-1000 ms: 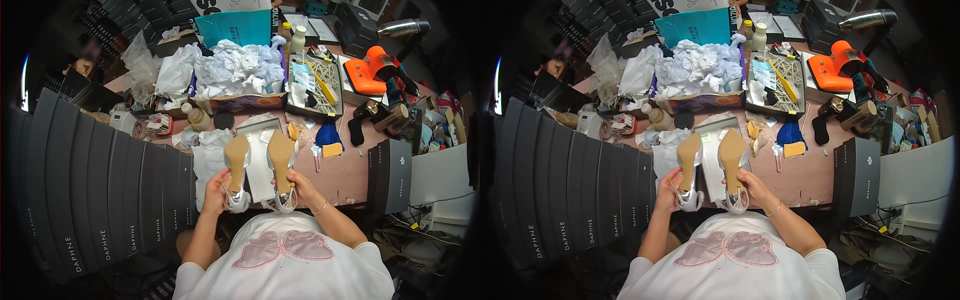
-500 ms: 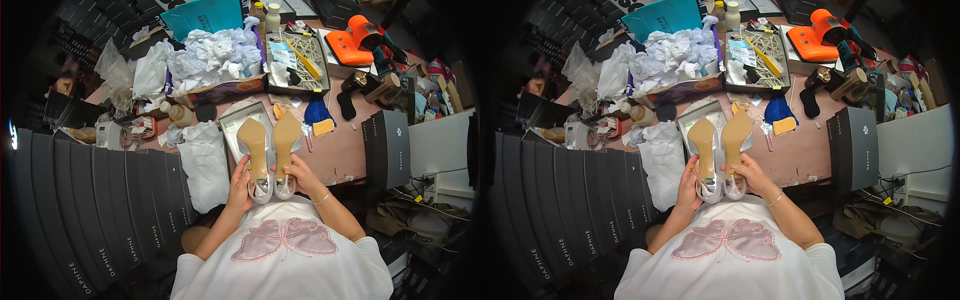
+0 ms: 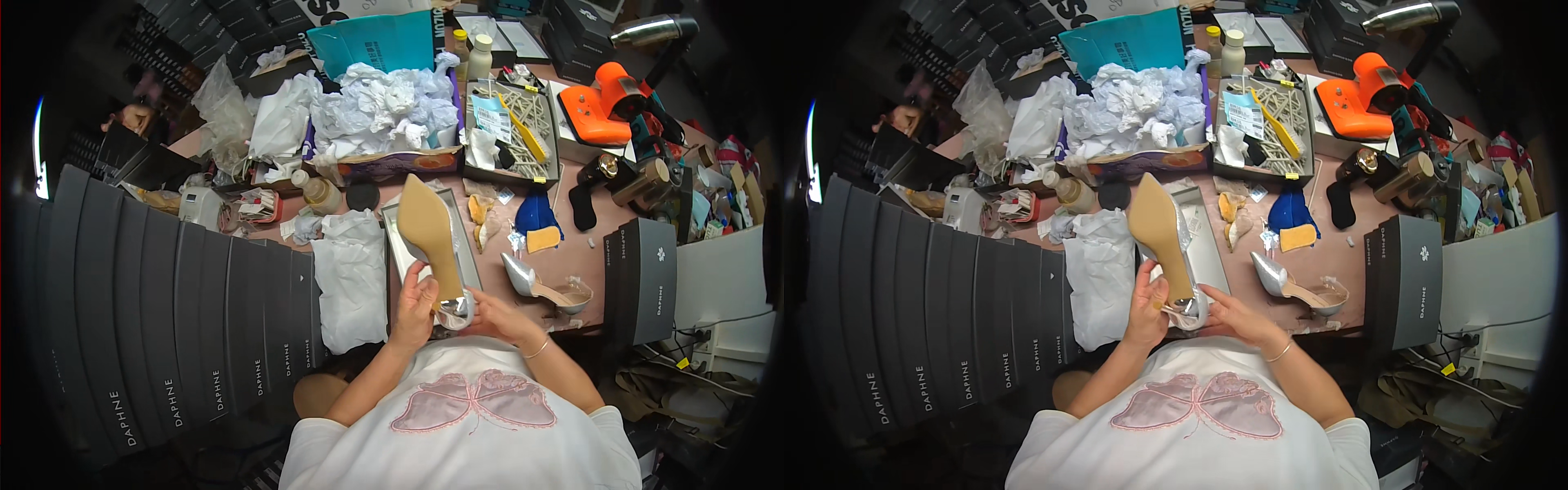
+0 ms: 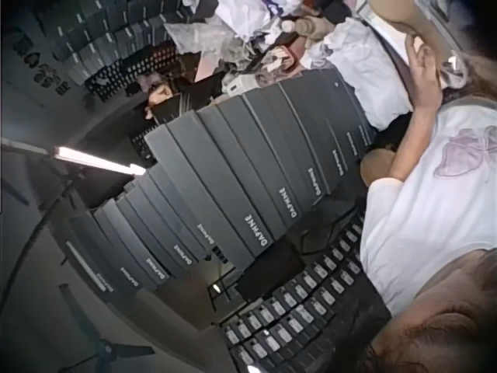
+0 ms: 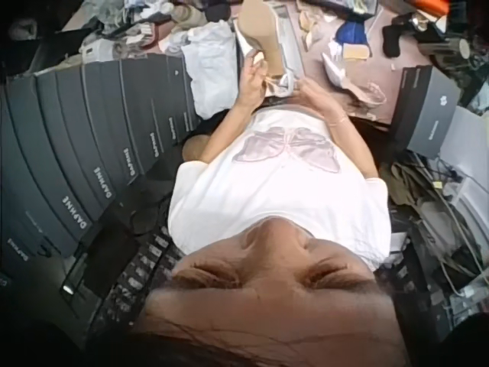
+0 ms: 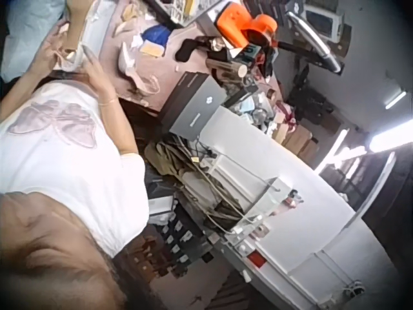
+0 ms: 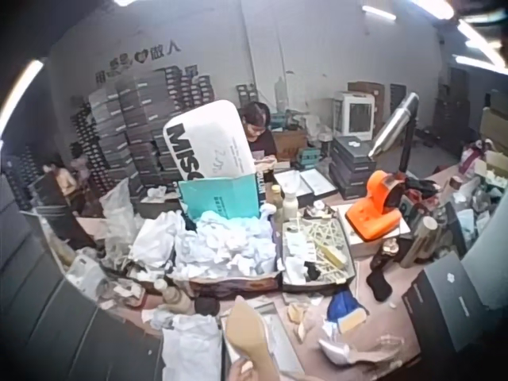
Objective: Inspecting, cleaning, and packaging high-heeled shoes into branded boxes.
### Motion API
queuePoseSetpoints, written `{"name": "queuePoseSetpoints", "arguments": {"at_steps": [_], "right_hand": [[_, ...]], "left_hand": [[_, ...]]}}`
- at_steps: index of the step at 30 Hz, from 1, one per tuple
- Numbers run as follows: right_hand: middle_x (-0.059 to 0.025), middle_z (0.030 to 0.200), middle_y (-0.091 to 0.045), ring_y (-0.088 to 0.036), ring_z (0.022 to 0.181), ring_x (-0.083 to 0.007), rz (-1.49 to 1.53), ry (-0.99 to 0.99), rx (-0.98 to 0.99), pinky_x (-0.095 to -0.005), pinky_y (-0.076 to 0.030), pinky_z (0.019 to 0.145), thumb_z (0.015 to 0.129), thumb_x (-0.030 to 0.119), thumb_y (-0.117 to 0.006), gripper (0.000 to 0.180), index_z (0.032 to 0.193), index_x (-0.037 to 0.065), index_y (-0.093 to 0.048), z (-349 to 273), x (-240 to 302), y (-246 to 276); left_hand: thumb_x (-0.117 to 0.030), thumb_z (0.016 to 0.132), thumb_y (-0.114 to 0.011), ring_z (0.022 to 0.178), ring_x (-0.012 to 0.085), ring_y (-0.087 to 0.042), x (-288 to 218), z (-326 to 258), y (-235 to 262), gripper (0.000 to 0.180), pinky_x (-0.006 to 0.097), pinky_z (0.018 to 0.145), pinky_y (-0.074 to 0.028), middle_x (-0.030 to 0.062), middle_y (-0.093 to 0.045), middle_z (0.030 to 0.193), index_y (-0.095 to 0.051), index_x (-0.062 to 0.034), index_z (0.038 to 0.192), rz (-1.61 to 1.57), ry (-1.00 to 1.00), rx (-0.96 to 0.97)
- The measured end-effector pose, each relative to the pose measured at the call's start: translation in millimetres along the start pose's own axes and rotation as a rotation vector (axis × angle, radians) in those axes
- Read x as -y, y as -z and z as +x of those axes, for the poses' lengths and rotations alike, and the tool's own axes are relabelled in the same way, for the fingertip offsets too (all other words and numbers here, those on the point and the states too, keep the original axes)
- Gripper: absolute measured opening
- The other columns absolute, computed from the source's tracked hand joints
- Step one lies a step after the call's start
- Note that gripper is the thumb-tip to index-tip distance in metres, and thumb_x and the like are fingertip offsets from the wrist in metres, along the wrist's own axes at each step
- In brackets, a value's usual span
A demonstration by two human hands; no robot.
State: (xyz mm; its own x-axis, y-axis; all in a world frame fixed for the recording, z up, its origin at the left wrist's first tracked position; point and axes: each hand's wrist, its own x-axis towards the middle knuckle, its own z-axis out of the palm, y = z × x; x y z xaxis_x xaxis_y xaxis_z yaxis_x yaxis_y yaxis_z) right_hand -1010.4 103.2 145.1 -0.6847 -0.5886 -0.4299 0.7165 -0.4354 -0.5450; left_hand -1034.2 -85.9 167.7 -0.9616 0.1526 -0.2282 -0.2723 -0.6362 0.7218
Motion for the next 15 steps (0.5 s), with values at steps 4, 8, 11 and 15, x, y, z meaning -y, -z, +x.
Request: {"name": "queuePoseSetpoints", "arguments": {"at_steps": [4, 8, 11, 15], "right_hand": [[-0.0136, 0.118, -0.055, -0.056, 0.110, -0.0242, -0.706, 0.216, -0.161, -0.0365, -0.048, 0.087, 0.075, 0.033, -0.076, 0.070, 0.129, 0.001, -0.046, 7, 17, -13], [-0.0143, 0.127, -0.047, -0.054, 0.110, -0.0245, -1.376, 0.593, -0.228, -0.0341, -0.046, 0.090, 0.064, 0.030, -0.085, 0.087, 0.134, 0.003, -0.040, 2, 39, -42], [-0.0139, 0.141, -0.035, -0.049, 0.115, -0.0241, -1.365, 0.834, -0.121, -0.0355, -0.044, 0.092, 0.063, 0.034, -0.085, 0.097, 0.140, 0.005, -0.034, 2, 39, -44], [-0.0123, 0.141, -0.038, -0.045, 0.123, -0.0248, -0.636, 0.441, -0.260, -0.0387, -0.041, 0.098, 0.065, 0.031, -0.084, 0.102, 0.145, 0.006, -0.026, -4, 51, -16]], "left_hand": [[-0.023, 0.092, -0.060, 0.105, 0.0191, -0.058, -25, -6, 28, 0.058, 0.032, 0.089, -0.047, 0.0112, -0.057, 0.119, -0.031, -0.0029, 0.137, 0.183, 0.123, 0.323], [-0.051, 0.074, -0.073, 0.123, 0.0258, -0.046, -24, -19, 58, 0.095, 0.039, 0.103, -0.038, 0.0166, -0.047, 0.131, -0.026, -0.0043, 0.142, 0.181, 0.170, 0.254], [-0.022, 0.080, -0.066, 0.099, 0.0224, -0.058, 3, -21, 58, 0.058, 0.038, 0.089, -0.048, 0.0147, -0.058, 0.108, -0.042, -0.0079, 0.130, -0.272, 0.107, -0.176], [-0.015, 0.077, -0.061, 0.093, 0.0211, -0.058, -2, -15, 74, 0.055, 0.037, 0.087, -0.049, 0.0110, -0.059, 0.095, -0.043, -0.0072, 0.128, -0.336, 0.167, -0.245]]}}
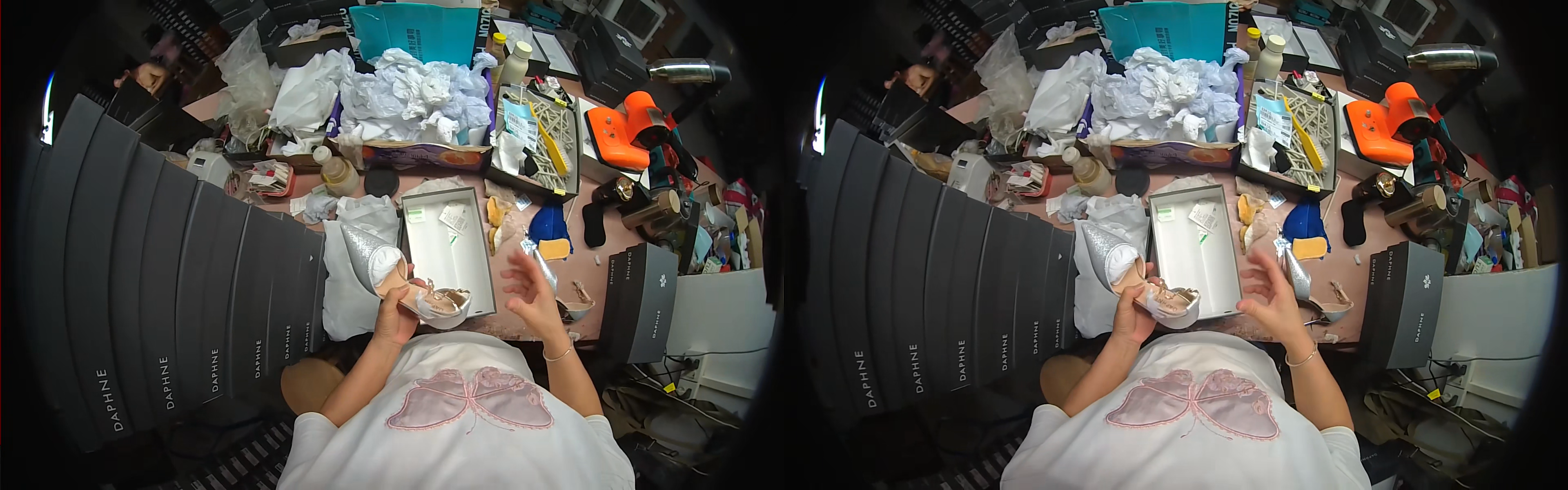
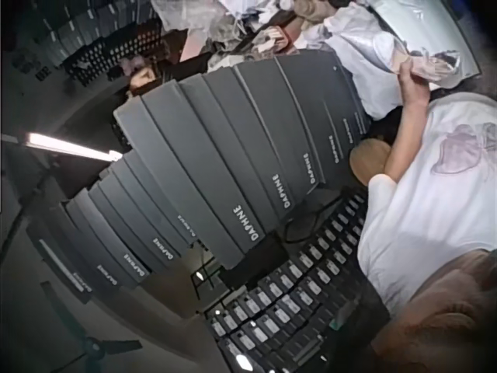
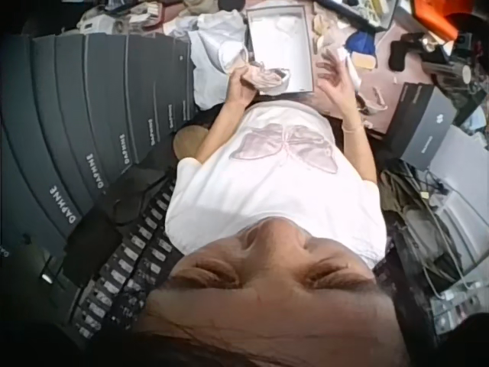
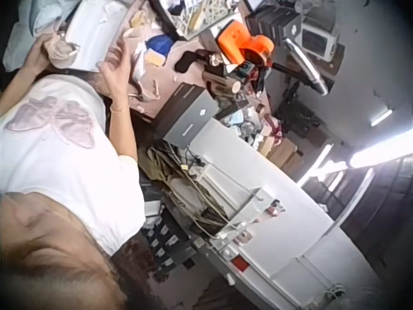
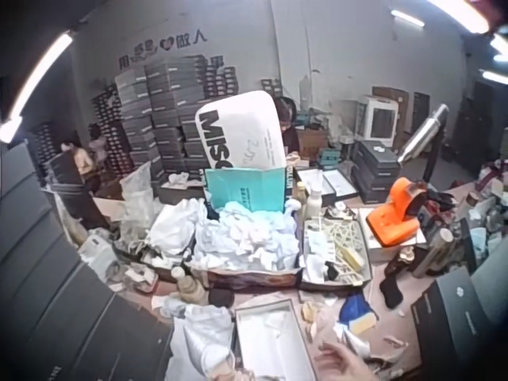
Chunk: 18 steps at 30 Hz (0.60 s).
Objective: Inspecting, cleaning, and packaging high-heeled shoes into branded boxes.
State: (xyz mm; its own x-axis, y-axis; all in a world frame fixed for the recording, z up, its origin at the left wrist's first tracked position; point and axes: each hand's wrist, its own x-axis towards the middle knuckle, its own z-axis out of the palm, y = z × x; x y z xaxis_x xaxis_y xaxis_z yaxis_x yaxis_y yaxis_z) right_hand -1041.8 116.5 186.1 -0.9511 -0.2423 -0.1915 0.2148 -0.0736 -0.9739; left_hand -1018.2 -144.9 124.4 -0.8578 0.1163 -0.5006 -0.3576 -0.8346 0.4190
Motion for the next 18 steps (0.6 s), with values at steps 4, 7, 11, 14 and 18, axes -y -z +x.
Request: {"name": "queuePoseSetpoints", "arguments": {"at_steps": [4, 7, 11, 14, 18], "right_hand": [[-0.0152, 0.139, -0.042, -0.045, 0.125, -0.0253, -0.053, -0.091, 0.393, -0.0379, -0.040, 0.099, 0.066, 0.039, -0.083, 0.104, 0.145, 0.004, -0.025, -5, -16, -26], [-0.0196, 0.137, -0.043, -0.046, 0.124, -0.0283, -0.605, -0.015, 0.555, -0.0353, -0.039, 0.100, 0.068, 0.041, -0.082, 0.098, 0.143, 0.003, -0.031, 6, 12, -48], [-0.0211, 0.132, -0.046, -0.052, 0.114, -0.0274, -0.429, -0.097, 0.677, -0.0341, -0.041, 0.096, 0.068, 0.037, -0.083, 0.101, 0.141, -0.005, -0.028, 15, 5, -39], [-0.0286, 0.124, -0.050, -0.057, 0.108, -0.0330, -0.476, -0.095, 0.375, -0.0360, -0.047, 0.088, 0.072, 0.036, -0.079, 0.096, 0.138, -0.012, -0.027, 16, -13, -44], [-0.0280, 0.126, -0.050, -0.054, 0.113, -0.0313, -0.598, -0.215, 0.295, -0.0343, -0.044, 0.093, 0.077, 0.020, -0.069, 0.083, 0.141, -0.008, -0.025, 23, -13, -37]], "left_hand": [[-0.013, 0.081, -0.057, 0.091, 0.0225, -0.060, 9, 4, -6, 0.046, 0.037, 0.084, -0.050, 0.0100, -0.060, 0.095, -0.044, -0.0049, 0.124, 0.193, 0.001, 0.026], [-0.009, 0.084, -0.056, 0.083, 0.0174, -0.062, 31, 10, -5, 0.028, 0.029, 0.073, -0.052, 0.0099, -0.062, 0.095, -0.056, 0.0001, 0.111, 0.251, 0.000, -0.095], [-0.012, 0.086, -0.058, 0.076, 0.0142, -0.063, 27, 13, -5, 0.020, 0.028, 0.067, -0.051, 0.0087, -0.065, 0.084, -0.063, 0.0043, 0.095, 0.647, -0.083, -0.023], [-0.016, 0.084, -0.064, 0.092, 0.0146, -0.061, 18, 21, -26, 0.032, 0.030, 0.076, -0.051, 0.0117, -0.063, 0.101, -0.056, 0.0035, 0.110, 0.952, 0.025, 0.025], [-0.024, 0.084, -0.068, 0.107, 0.0181, -0.056, -62, 74, -25, 0.049, 0.033, 0.090, -0.046, 0.0121, -0.060, 0.115, -0.053, 0.0012, 0.123, 1.536, -0.200, 0.332]]}}
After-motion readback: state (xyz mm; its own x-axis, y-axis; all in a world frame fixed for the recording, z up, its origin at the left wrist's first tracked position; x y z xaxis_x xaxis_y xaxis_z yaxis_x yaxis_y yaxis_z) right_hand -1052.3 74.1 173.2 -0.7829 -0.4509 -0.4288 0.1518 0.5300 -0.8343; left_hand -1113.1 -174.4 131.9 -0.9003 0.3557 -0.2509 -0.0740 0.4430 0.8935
